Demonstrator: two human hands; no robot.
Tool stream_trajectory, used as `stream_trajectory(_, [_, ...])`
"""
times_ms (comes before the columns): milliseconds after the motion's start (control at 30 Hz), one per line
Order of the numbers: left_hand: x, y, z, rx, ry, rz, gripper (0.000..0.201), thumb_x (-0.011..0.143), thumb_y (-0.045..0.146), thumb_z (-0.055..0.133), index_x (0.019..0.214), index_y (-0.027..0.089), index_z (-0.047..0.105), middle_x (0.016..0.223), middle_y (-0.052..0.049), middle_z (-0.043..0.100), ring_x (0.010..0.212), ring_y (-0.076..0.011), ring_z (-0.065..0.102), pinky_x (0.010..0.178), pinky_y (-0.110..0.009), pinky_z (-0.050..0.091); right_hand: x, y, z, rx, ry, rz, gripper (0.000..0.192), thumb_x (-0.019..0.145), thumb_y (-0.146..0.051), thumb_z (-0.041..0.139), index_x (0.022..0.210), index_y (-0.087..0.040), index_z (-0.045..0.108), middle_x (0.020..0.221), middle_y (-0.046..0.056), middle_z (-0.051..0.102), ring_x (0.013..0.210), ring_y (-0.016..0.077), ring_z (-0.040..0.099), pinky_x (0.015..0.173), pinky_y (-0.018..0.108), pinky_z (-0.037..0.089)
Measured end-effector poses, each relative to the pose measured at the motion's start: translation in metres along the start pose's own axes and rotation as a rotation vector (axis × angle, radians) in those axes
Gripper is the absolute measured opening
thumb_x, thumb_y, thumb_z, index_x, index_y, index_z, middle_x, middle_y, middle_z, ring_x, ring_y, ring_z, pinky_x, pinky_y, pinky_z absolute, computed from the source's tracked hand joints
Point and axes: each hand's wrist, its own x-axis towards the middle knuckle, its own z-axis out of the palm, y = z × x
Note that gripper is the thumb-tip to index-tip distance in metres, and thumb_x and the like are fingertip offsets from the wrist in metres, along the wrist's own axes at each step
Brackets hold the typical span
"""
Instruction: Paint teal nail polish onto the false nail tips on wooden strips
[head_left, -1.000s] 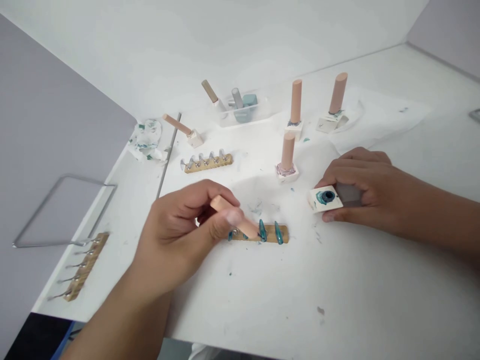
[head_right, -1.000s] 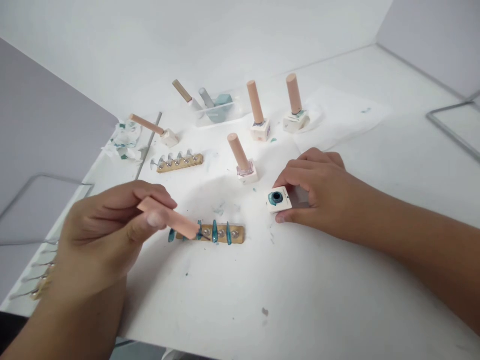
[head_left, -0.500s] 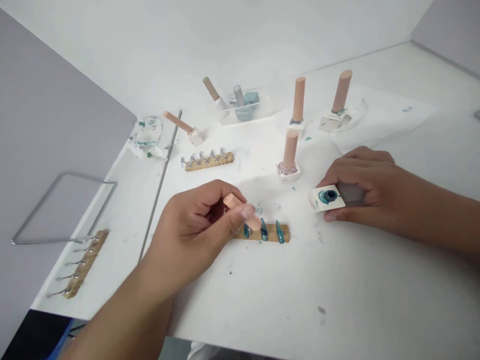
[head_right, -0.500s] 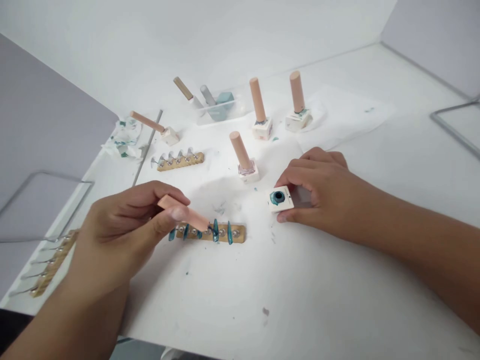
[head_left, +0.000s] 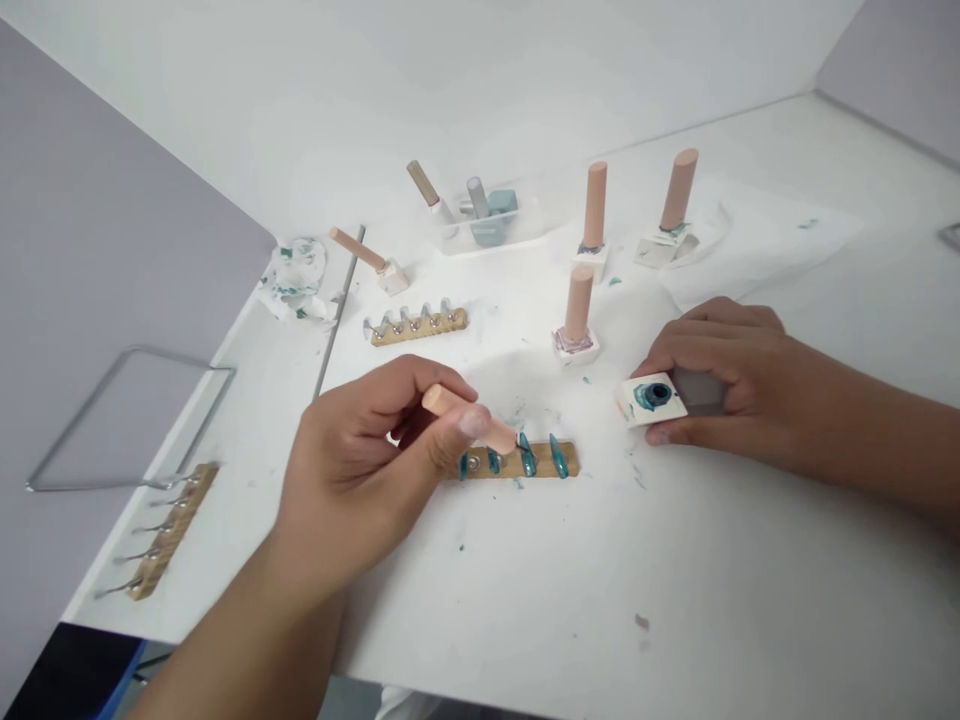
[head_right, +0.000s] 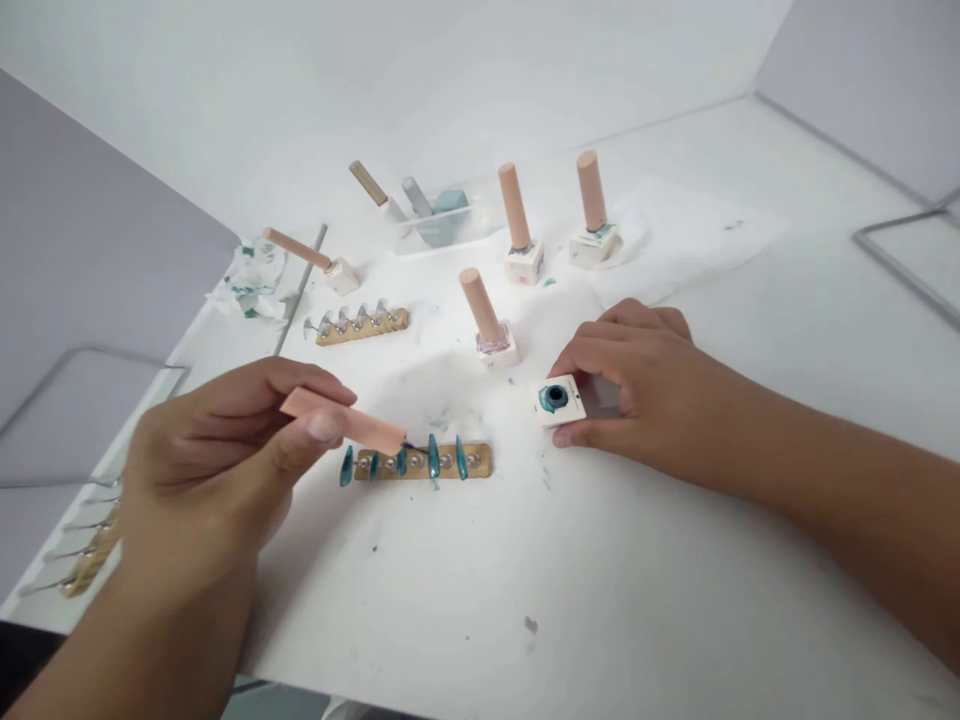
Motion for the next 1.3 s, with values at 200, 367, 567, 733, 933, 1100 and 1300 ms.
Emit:
stream_trajectory(200, [0.001,-0.002,0.001,-0.024,-0.097,-0.049,0.017,0.092,0.035,0.065,0.085,0.02,0.068,0.07,-0.003,0.075,0.054,-0.0116,0.056,0.048,-0.024,0.043,0.0,-0.002,-0.001,-0.006,-0.009,-0.004,0.033,0.08,-0.06,0.065,0.082,-0.027,0.064,0.084,0.006,0.067,0.1,0.0343,0.051,0.099,0.055,0.027])
stream_trajectory(367, [0.006,-0.001,-0.001,0.047,0.093,-0.062,0.02,0.094,0.032,0.063,0.078,0.02,0.066,0.071,0.0,0.074,0.045,-0.0067,0.038,0.04,-0.021,0.034,0.0,-0.001,0.0,0.016,0.01,0.001,0.036,0.078,-0.066,0.065,0.081,-0.03,0.063,0.084,0.004,0.068,0.103,0.0364,0.052,0.099,0.056,0.028])
stream_trajectory(567, [0.003,-0.006,0.001,-0.007,-0.056,-0.078,0.017,0.091,0.037,0.066,0.086,0.021,0.069,0.066,-0.001,0.071,0.052,-0.01,0.047,0.045,-0.024,0.037,0.0,0.001,0.001,-0.012,0.004,-0.004,0.033,0.077,-0.062,0.068,0.082,-0.029,0.063,0.086,0.004,0.069,0.104,0.0363,0.052,0.101,0.057,0.027])
stream_trajectory(733, [0.008,-0.009,-0.001,0.083,0.094,-0.092,0.019,0.093,0.035,0.063,0.083,0.019,0.066,0.076,-0.002,0.076,0.047,-0.0073,0.037,0.042,-0.023,0.032,0.0,0.002,0.002,-0.012,0.017,-0.006,0.035,0.078,-0.063,0.065,0.083,-0.029,0.063,0.085,0.004,0.068,0.103,0.0345,0.054,0.099,0.056,0.03])
stream_trajectory(933, [0.007,-0.01,-0.002,-0.063,-0.115,-0.126,0.024,0.091,0.042,0.064,0.085,0.019,0.066,0.072,-0.005,0.077,0.049,-0.0101,0.044,0.045,-0.024,0.036,0.0,0.001,0.003,-0.01,-0.001,0.009,0.031,0.077,-0.059,0.068,0.082,-0.029,0.062,0.085,0.002,0.067,0.103,0.033,0.054,0.1,0.055,0.031])
stream_trajectory(1100, [0.012,-0.013,-0.001,-0.001,0.055,-0.147,0.02,0.094,0.037,0.061,0.083,0.02,0.065,0.079,-0.003,0.078,0.05,-0.009,0.039,0.045,-0.024,0.031,0.001,0.0,0.003,-0.003,0.013,0.005,0.036,0.077,-0.063,0.065,0.082,-0.028,0.064,0.088,0.003,0.067,0.102,0.0328,0.055,0.099,0.055,0.032])
stream_trajectory(1300, [0.015,-0.015,-0.005,-0.101,-0.109,-0.15,0.024,0.093,0.04,0.062,0.082,0.019,0.063,0.074,-0.006,0.077,0.053,-0.0111,0.041,0.049,-0.025,0.035,0.001,-0.001,0.003,-0.003,0.009,0.007,0.032,0.076,-0.06,0.066,0.079,-0.028,0.062,0.086,0.002,0.067,0.101,0.0328,0.057,0.1,0.057,0.032])
